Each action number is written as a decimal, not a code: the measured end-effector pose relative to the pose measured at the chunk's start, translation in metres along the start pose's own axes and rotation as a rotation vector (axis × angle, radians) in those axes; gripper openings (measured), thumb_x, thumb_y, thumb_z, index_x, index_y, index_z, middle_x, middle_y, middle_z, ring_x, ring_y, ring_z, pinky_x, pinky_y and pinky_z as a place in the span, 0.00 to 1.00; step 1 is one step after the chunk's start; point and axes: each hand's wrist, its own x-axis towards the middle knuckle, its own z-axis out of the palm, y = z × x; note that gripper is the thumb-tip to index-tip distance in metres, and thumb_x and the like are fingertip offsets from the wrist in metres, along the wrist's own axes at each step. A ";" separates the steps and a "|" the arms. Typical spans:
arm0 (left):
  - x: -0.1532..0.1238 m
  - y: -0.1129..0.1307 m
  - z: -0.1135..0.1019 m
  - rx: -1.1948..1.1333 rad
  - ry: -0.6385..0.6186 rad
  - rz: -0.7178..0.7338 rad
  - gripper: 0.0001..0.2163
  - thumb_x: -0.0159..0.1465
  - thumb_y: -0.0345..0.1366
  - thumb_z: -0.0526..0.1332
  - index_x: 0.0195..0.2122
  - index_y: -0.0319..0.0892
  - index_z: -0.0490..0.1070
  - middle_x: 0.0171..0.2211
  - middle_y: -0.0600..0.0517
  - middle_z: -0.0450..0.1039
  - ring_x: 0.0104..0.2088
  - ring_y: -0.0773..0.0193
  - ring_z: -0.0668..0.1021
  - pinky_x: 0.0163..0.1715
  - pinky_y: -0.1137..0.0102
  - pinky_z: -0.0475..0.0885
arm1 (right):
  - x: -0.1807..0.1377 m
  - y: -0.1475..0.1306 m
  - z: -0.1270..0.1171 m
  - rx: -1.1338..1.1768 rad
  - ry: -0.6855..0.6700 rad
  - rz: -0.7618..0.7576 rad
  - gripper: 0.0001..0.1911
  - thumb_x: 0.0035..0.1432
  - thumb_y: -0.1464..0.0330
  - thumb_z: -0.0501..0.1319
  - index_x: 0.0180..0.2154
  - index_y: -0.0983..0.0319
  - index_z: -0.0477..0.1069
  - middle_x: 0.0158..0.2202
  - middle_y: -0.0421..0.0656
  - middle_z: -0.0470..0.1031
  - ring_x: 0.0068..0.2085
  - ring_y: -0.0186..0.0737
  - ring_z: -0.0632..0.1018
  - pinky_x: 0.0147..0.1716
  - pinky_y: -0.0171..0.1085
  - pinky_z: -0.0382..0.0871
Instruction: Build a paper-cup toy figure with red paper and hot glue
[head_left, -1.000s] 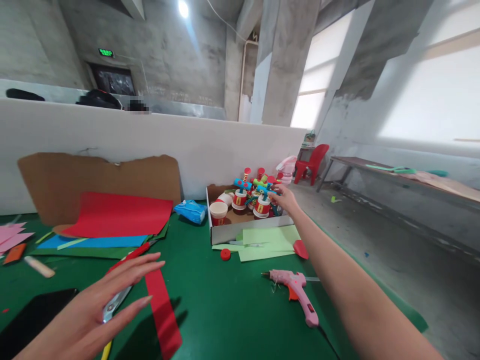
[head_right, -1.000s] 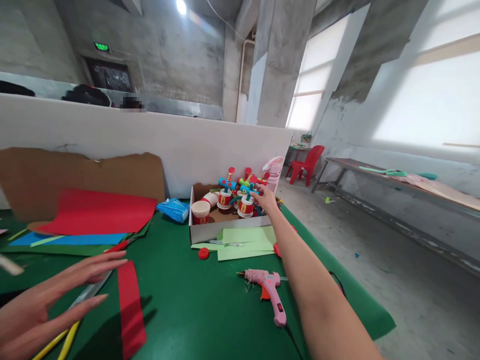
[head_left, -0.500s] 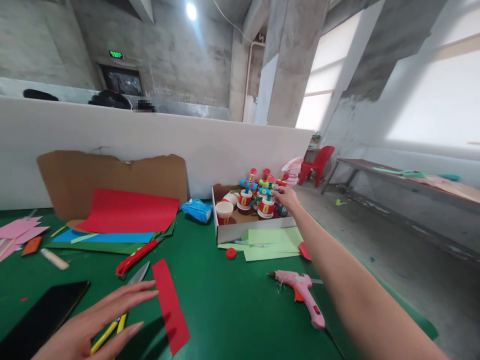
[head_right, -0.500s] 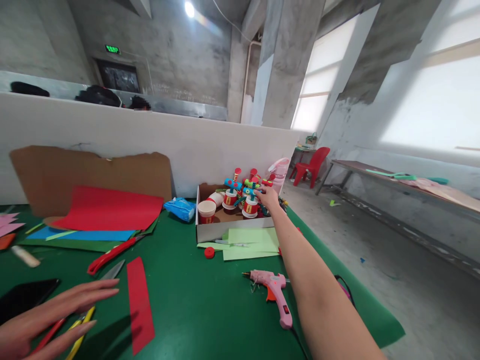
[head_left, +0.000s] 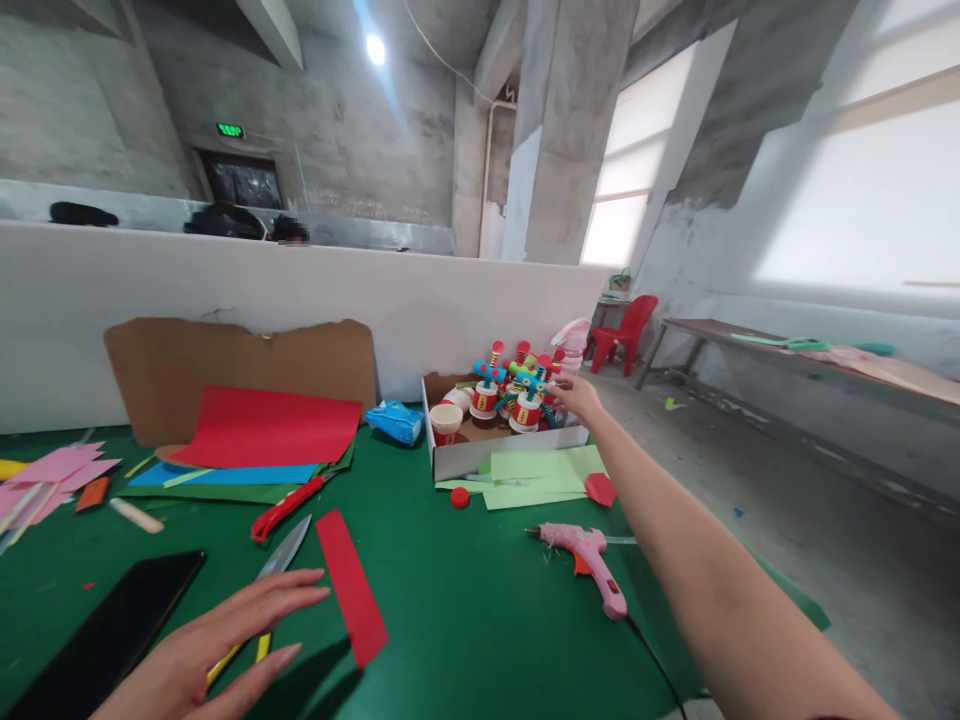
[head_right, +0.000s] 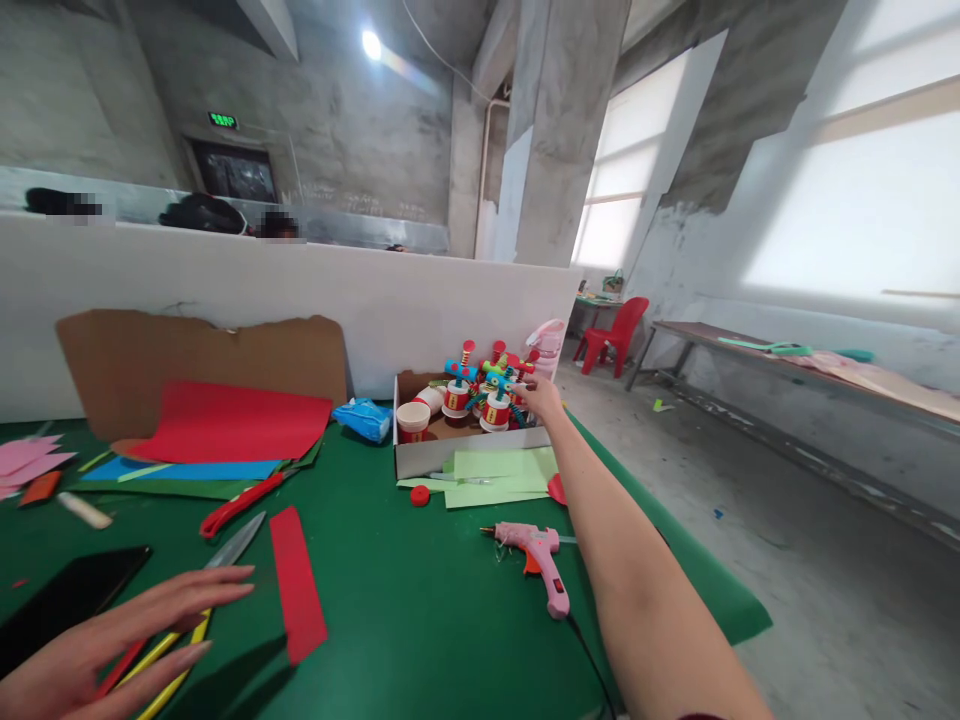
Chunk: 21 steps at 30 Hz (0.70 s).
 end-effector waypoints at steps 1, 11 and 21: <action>-0.003 0.003 -0.002 -0.012 -0.003 0.002 0.20 0.56 0.54 0.55 0.50 0.83 0.64 0.53 0.72 0.71 0.55 0.51 0.74 0.52 0.56 0.72 | -0.004 -0.001 -0.005 -0.005 0.023 0.004 0.20 0.48 0.62 0.68 0.42 0.65 0.75 0.33 0.45 0.79 0.24 0.37 0.77 0.25 0.37 0.75; -0.022 0.104 0.030 -0.384 -0.123 -0.111 0.16 0.59 0.53 0.56 0.40 0.55 0.79 0.40 0.53 0.81 0.38 0.57 0.81 0.40 0.68 0.77 | -0.158 -0.027 0.054 0.240 0.042 -0.232 0.23 0.56 0.49 0.54 0.30 0.60 0.74 0.26 0.43 0.78 0.23 0.38 0.75 0.24 0.35 0.68; -0.011 0.113 0.100 -0.762 0.035 -0.337 0.26 0.54 0.62 0.54 0.25 0.41 0.70 0.18 0.54 0.67 0.16 0.69 0.66 0.18 0.73 0.60 | -0.262 -0.029 0.161 0.130 -0.137 -0.346 0.31 0.65 0.52 0.43 0.20 0.59 0.70 0.15 0.38 0.66 0.21 0.35 0.71 0.25 0.32 0.61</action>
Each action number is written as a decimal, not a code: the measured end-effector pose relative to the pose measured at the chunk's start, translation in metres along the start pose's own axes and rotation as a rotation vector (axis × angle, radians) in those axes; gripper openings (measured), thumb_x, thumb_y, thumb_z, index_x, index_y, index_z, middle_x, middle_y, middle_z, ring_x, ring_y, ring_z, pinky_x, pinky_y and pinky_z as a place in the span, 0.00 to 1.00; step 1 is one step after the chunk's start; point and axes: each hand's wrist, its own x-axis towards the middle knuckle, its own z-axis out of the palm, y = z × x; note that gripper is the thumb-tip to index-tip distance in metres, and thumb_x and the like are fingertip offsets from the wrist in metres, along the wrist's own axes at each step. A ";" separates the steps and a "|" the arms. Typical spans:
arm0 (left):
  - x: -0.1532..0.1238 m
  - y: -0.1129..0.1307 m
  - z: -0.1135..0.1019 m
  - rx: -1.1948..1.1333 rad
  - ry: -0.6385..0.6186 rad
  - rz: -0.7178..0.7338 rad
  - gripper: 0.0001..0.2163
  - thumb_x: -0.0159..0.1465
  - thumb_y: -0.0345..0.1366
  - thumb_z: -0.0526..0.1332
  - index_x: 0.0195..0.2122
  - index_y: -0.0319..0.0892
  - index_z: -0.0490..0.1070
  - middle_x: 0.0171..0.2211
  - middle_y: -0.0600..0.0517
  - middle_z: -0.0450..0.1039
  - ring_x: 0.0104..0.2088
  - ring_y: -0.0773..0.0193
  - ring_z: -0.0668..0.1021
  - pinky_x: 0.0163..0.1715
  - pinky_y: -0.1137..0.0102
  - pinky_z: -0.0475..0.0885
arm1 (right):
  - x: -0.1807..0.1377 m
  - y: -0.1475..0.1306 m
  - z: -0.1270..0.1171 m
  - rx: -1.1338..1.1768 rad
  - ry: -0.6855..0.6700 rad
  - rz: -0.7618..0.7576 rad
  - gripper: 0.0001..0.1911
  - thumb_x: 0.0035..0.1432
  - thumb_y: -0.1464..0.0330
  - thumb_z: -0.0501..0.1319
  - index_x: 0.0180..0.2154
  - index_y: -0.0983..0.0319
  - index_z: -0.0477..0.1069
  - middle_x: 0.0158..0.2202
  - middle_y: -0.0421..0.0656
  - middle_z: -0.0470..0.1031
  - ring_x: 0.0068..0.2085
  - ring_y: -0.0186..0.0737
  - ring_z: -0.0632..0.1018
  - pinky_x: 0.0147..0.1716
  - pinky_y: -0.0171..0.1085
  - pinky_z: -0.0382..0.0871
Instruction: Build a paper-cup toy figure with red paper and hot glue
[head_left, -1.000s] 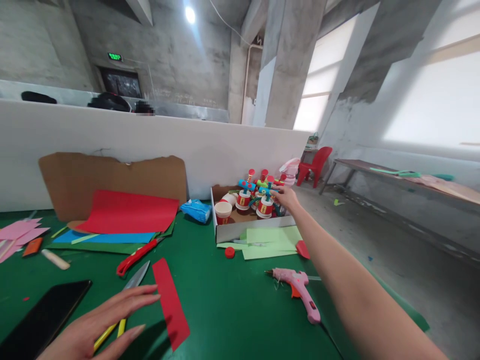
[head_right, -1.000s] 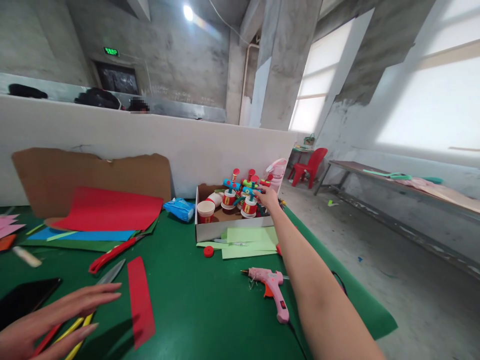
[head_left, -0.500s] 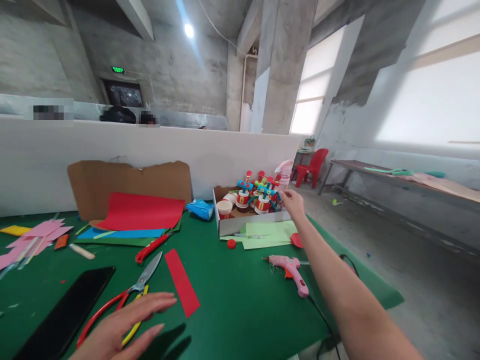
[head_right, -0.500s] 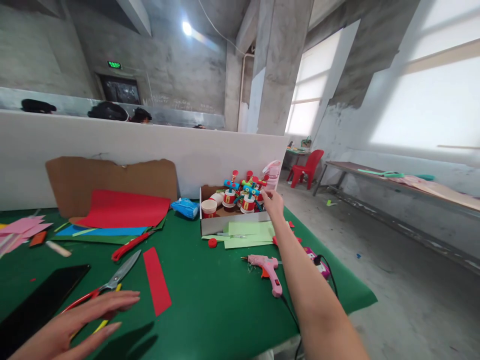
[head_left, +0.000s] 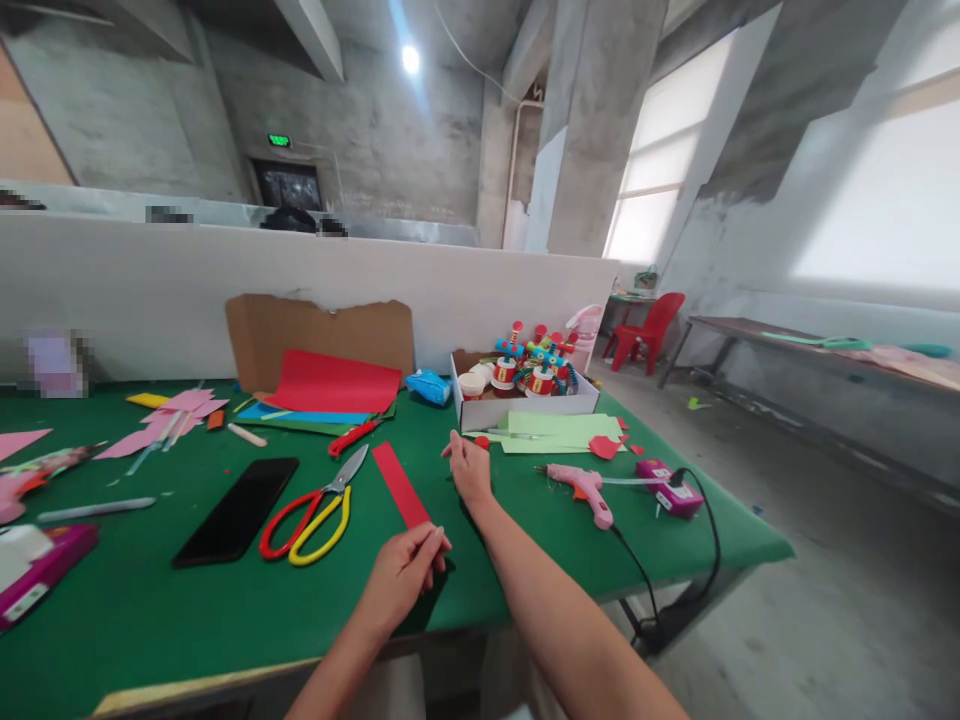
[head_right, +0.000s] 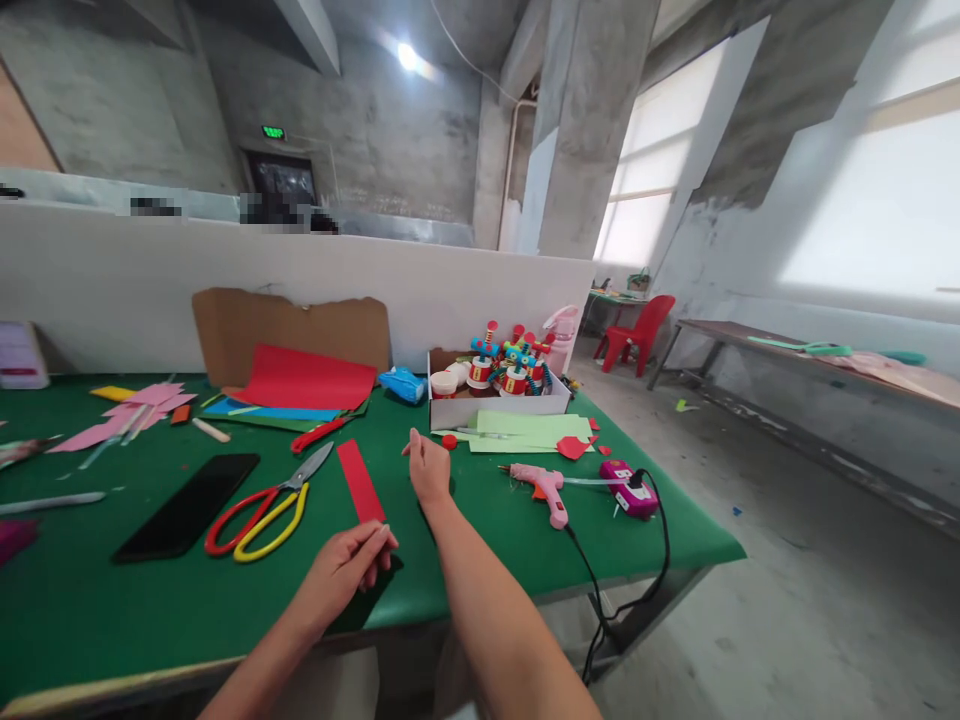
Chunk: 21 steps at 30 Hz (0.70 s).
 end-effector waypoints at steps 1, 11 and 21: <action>0.000 0.000 0.000 0.004 -0.003 0.004 0.25 0.55 0.61 0.53 0.25 0.41 0.70 0.18 0.54 0.67 0.16 0.69 0.66 0.18 0.73 0.60 | 0.000 0.003 -0.001 -0.045 -0.038 -0.020 0.29 0.65 0.54 0.44 0.20 0.59 0.70 0.16 0.38 0.67 0.22 0.35 0.71 0.26 0.32 0.60; 0.001 -0.003 -0.001 0.137 -0.051 0.084 0.18 0.61 0.51 0.51 0.26 0.41 0.69 0.20 0.54 0.68 0.19 0.68 0.67 0.21 0.73 0.61 | -0.016 -0.026 0.012 -0.520 -0.487 -0.098 0.28 0.48 0.47 0.64 0.44 0.58 0.70 0.42 0.44 0.75 0.39 0.43 0.77 0.33 0.36 0.65; 0.010 0.033 -0.034 0.428 0.189 0.460 0.14 0.64 0.41 0.52 0.28 0.42 0.72 0.27 0.52 0.75 0.29 0.65 0.74 0.33 0.73 0.67 | -0.004 -0.026 0.012 -0.582 -0.627 -0.117 0.24 0.52 0.53 0.65 0.46 0.59 0.71 0.45 0.47 0.72 0.42 0.43 0.76 0.37 0.37 0.65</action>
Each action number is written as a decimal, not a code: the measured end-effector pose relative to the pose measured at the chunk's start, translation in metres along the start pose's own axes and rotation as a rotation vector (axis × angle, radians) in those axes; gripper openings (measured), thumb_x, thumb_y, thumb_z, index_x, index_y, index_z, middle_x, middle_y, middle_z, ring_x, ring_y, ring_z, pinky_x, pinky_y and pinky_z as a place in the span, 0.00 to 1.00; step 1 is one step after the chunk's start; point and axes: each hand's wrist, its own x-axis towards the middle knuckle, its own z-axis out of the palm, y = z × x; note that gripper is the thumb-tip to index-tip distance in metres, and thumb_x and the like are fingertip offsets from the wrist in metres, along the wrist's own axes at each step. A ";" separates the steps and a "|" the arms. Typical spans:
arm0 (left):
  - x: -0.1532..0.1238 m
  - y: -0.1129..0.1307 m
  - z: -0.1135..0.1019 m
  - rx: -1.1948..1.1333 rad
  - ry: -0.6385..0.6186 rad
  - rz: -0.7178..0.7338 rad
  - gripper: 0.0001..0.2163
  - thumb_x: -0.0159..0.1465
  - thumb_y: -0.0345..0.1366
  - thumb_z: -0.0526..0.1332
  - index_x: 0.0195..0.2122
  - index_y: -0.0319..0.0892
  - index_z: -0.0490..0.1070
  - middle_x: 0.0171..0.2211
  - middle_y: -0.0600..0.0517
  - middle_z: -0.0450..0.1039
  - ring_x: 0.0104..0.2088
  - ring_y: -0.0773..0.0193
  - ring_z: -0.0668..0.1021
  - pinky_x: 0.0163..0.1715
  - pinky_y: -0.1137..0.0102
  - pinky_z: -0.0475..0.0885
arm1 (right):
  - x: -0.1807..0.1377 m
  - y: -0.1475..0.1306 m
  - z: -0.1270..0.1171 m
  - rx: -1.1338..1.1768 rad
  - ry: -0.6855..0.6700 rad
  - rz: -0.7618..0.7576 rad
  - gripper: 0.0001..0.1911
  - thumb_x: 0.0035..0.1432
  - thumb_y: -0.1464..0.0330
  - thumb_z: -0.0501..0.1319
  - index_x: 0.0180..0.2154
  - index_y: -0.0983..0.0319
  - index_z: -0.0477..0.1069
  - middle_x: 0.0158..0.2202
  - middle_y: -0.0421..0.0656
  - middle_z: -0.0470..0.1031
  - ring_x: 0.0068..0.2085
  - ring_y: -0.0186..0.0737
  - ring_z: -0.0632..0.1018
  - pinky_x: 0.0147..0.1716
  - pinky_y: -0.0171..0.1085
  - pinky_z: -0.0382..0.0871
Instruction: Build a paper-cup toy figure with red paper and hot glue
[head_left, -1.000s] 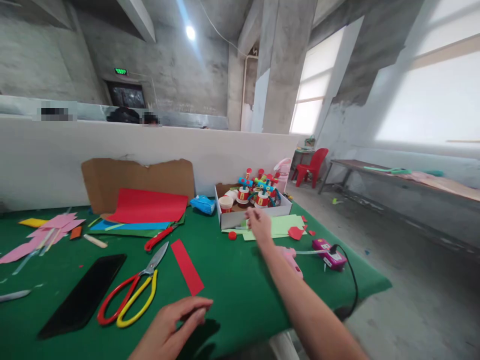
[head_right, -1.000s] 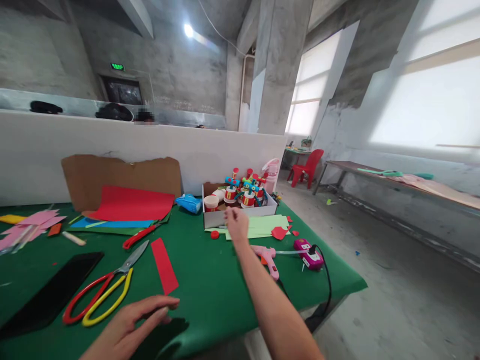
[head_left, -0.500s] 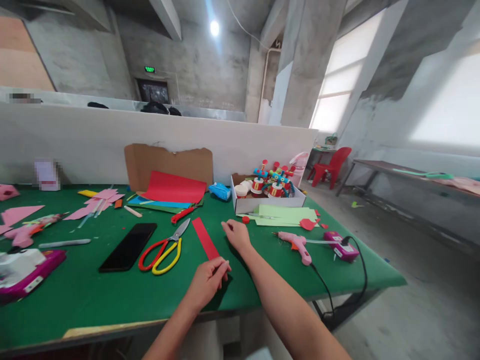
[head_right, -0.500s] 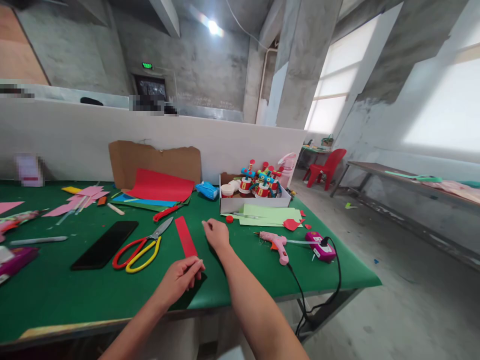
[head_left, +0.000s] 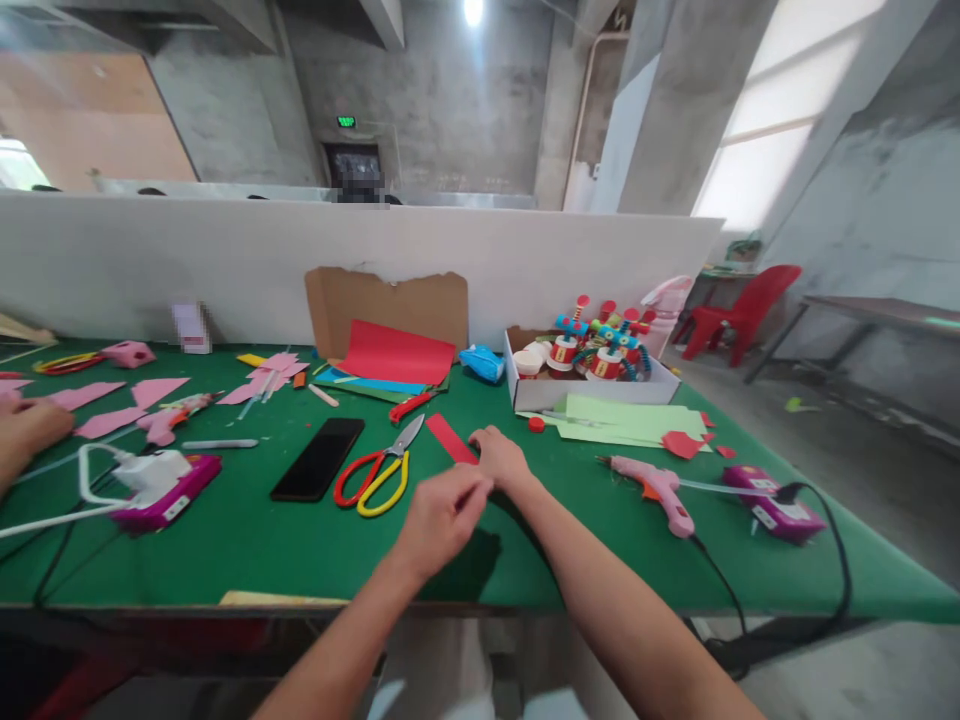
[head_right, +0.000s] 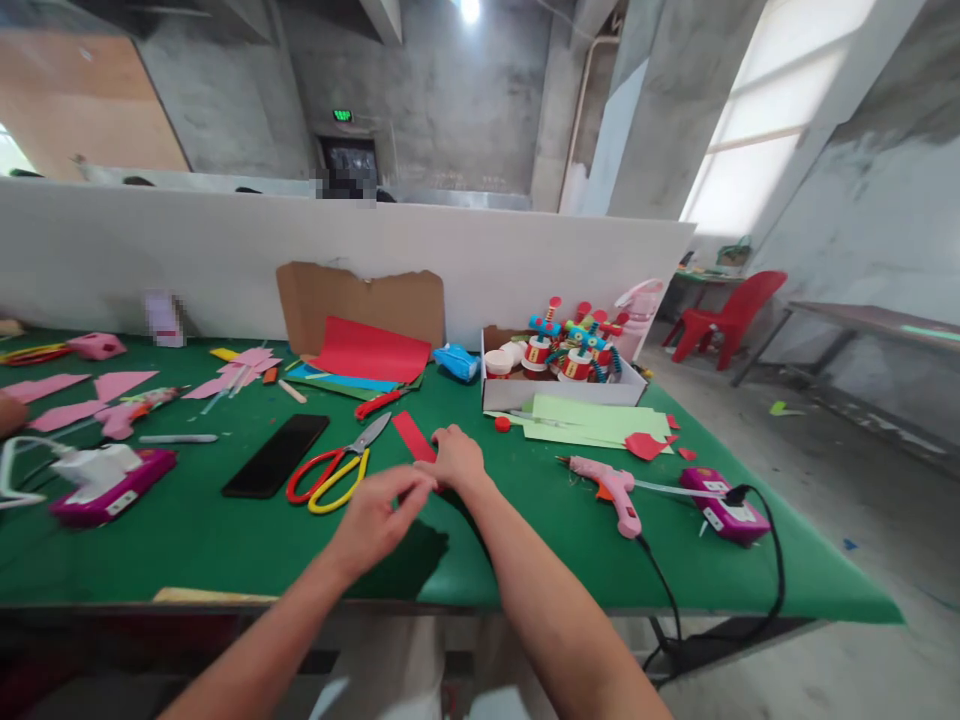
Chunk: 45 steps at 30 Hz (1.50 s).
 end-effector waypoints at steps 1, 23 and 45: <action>0.016 -0.005 -0.011 0.061 0.077 0.005 0.14 0.64 0.42 0.52 0.28 0.42 0.73 0.26 0.52 0.75 0.28 0.65 0.74 0.32 0.73 0.67 | 0.001 0.001 0.000 0.005 -0.002 -0.007 0.22 0.52 0.54 0.65 0.45 0.59 0.72 0.44 0.46 0.72 0.41 0.43 0.76 0.36 0.37 0.65; 0.107 -0.113 -0.026 0.738 -0.110 -0.119 0.07 0.59 0.29 0.55 0.30 0.43 0.72 0.37 0.44 0.76 0.44 0.51 0.74 0.43 0.61 0.67 | 0.007 0.017 -0.003 0.204 0.102 -0.005 0.35 0.46 0.59 0.70 0.55 0.59 0.66 0.49 0.49 0.70 0.48 0.45 0.74 0.44 0.39 0.66; 0.105 -0.122 -0.029 -0.211 0.098 -0.298 0.11 0.52 0.47 0.60 0.26 0.43 0.68 0.17 0.58 0.66 0.20 0.67 0.69 0.22 0.73 0.62 | 0.024 0.074 -0.021 0.893 0.579 0.138 0.15 0.47 0.55 0.63 0.30 0.61 0.72 0.18 0.37 0.72 0.24 0.37 0.74 0.27 0.35 0.67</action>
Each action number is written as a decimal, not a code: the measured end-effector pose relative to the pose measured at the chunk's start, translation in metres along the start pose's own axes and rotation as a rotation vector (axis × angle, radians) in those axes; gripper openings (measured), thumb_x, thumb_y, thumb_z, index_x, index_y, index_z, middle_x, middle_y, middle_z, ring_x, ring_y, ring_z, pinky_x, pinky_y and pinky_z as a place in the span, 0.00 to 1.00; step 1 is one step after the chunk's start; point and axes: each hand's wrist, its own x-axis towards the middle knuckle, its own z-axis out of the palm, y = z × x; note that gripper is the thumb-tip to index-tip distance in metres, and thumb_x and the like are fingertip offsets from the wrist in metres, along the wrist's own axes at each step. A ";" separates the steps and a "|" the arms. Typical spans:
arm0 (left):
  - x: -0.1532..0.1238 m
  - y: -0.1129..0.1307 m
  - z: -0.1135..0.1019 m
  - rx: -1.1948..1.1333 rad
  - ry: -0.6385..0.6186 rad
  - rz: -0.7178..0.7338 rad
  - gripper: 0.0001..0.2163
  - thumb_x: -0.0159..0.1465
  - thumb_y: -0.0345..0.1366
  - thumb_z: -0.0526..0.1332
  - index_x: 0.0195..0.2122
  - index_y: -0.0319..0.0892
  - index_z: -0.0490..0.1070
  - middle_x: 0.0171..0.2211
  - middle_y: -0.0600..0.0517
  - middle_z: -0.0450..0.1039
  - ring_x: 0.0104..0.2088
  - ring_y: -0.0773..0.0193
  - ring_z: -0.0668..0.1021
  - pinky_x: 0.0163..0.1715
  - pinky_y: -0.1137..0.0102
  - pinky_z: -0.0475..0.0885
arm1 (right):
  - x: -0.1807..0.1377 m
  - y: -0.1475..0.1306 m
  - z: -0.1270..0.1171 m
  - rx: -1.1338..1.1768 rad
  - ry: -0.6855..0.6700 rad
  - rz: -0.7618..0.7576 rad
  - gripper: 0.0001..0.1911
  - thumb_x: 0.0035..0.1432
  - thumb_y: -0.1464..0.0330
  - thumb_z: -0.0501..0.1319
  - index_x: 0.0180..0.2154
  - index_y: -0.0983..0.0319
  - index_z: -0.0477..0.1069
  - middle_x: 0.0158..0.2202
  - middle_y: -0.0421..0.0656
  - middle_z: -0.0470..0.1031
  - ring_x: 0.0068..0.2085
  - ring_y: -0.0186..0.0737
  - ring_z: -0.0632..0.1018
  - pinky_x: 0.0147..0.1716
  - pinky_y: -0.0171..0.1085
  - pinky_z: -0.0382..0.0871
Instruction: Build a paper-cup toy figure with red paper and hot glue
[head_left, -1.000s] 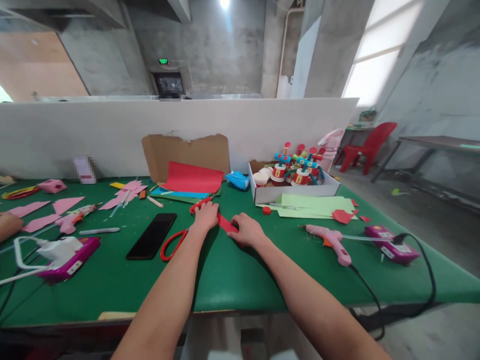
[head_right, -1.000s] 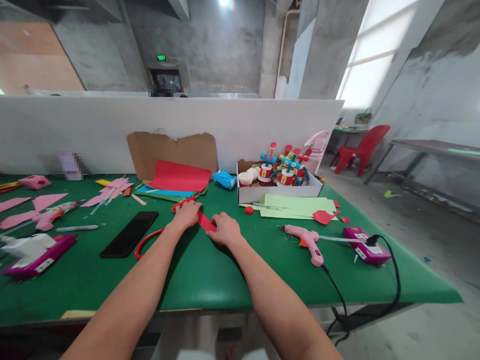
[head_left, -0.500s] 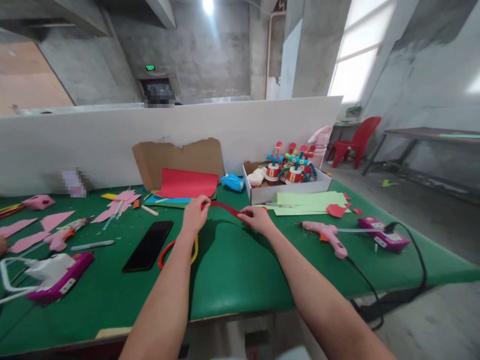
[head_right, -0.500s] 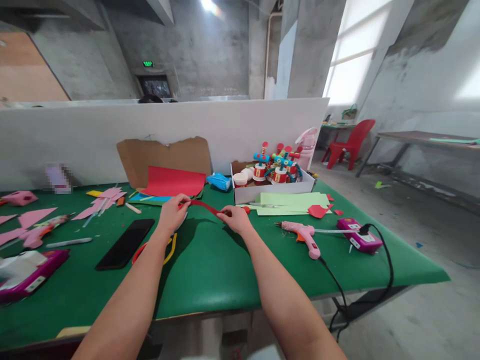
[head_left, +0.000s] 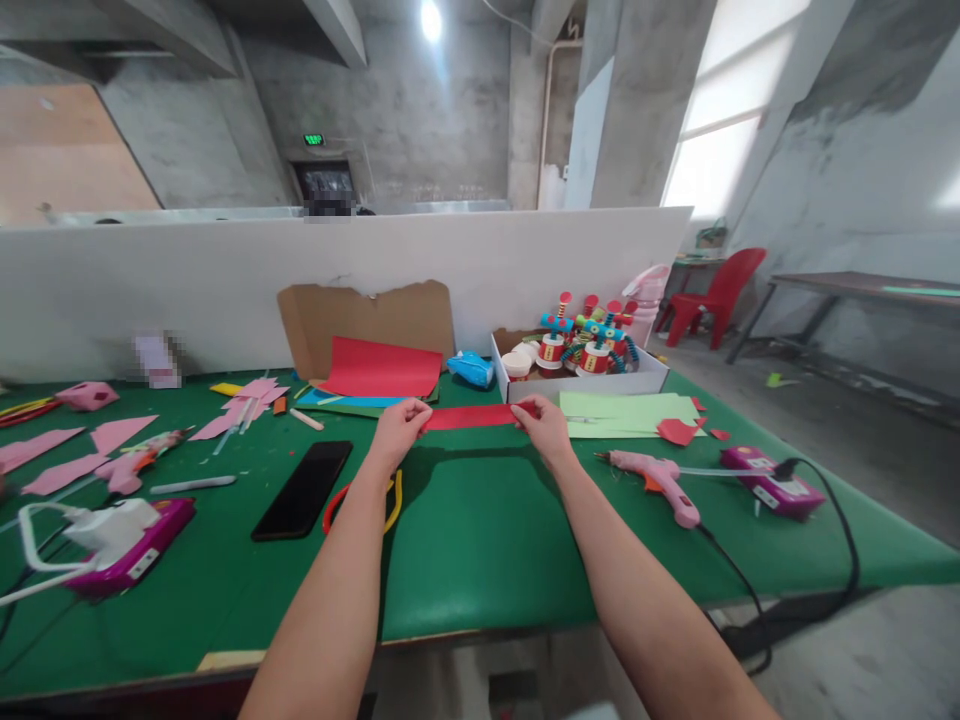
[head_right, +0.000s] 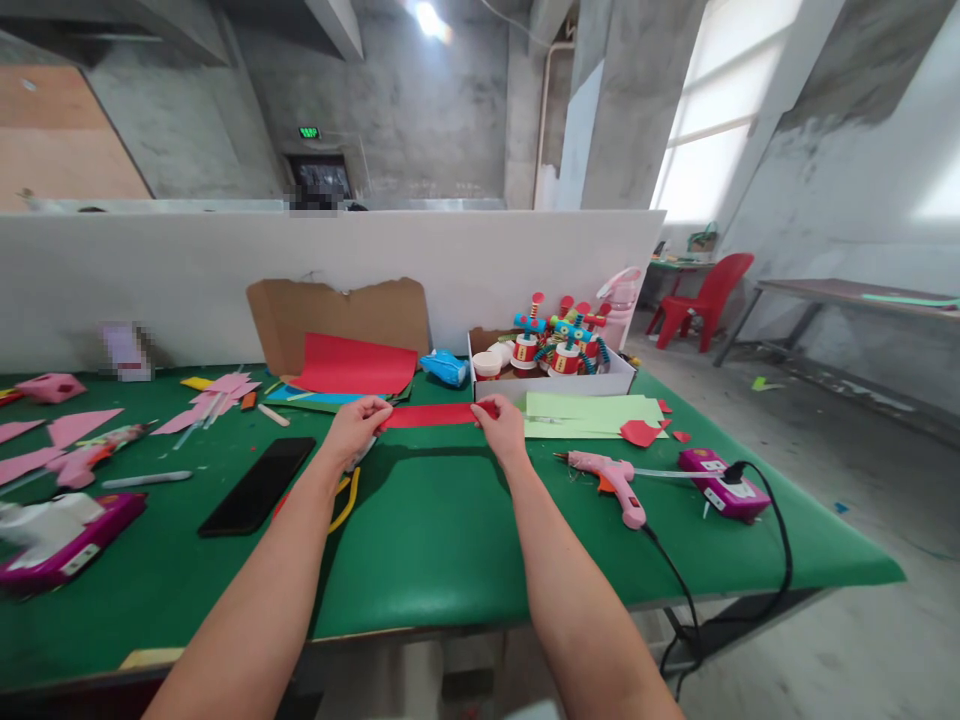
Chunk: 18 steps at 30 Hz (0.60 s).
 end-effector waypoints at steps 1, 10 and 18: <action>-0.001 0.002 0.001 -0.050 -0.002 -0.013 0.12 0.51 0.47 0.61 0.26 0.43 0.68 0.17 0.58 0.65 0.19 0.68 0.69 0.22 0.74 0.61 | 0.001 0.000 0.000 0.044 0.022 0.013 0.17 0.46 0.54 0.63 0.31 0.61 0.72 0.19 0.37 0.72 0.24 0.37 0.74 0.26 0.35 0.67; -0.005 0.013 0.002 -0.207 -0.029 -0.044 0.13 0.47 0.46 0.65 0.25 0.42 0.68 0.16 0.60 0.63 0.16 0.73 0.64 0.18 0.76 0.58 | 0.000 -0.003 -0.006 0.127 0.098 0.004 0.27 0.45 0.45 0.62 0.32 0.63 0.75 0.16 0.37 0.69 0.20 0.34 0.70 0.21 0.33 0.64; -0.004 0.010 0.004 -0.183 -0.015 -0.041 0.13 0.47 0.47 0.64 0.24 0.42 0.67 0.15 0.60 0.62 0.16 0.73 0.63 0.17 0.76 0.58 | 0.002 -0.001 -0.005 0.059 0.221 -0.022 0.23 0.48 0.49 0.60 0.32 0.63 0.76 0.18 0.39 0.72 0.23 0.38 0.73 0.24 0.35 0.67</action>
